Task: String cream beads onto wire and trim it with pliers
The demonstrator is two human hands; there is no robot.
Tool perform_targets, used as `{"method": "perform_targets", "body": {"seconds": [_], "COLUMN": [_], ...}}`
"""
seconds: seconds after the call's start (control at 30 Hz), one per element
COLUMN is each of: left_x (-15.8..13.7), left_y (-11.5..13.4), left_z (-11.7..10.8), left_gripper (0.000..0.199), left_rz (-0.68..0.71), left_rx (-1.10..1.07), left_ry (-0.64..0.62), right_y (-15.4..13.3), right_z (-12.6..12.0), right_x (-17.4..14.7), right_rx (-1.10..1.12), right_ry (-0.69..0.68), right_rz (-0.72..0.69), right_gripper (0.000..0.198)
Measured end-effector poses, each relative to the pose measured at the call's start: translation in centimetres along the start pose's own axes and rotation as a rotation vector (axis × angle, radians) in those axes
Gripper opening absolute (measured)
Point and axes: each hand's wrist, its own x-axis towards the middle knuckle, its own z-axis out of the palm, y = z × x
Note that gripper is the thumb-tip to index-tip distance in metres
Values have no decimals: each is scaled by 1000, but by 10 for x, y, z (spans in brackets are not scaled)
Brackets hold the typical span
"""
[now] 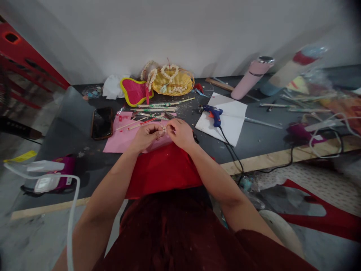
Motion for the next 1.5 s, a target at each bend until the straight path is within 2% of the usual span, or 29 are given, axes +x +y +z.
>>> {"method": "perform_targets", "body": {"seconds": [0.07, 0.17, 0.27, 0.4, 0.6, 0.7, 0.93, 1.5], "left_x": [1, 4, 6, 6, 4, 4, 5, 4], "left_y": [-5, -14, -20, -22, -21, -22, -24, -20], "left_z": [-2, -7, -10, -12, -21, -23, -24, -25], "left_gripper": [10, 7, 15, 24, 22, 24, 24, 24], "left_rz": [32, 91, 106, 120, 154, 194, 201, 126], "left_rx": [98, 380, 545, 556, 523, 520, 586, 574], "left_ry": [71, 193, 215, 253, 472, 539, 564, 573], "right_y": [7, 15, 18, 19, 23, 22, 24, 28], "right_z": [-1, -4, -4, -1, -1, -2, -1, 3], "right_x": [1, 2, 2, 2, 1, 2, 3, 3], "right_rx": [29, 89, 138, 190, 290, 318, 330, 331], "right_ry": [31, 67, 75, 85, 184, 217, 291, 164], "right_rz": [79, 171, 193, 179, 159, 153, 150, 153], "right_gripper": [16, 16, 22, 20, 22, 22, 23, 22]}}
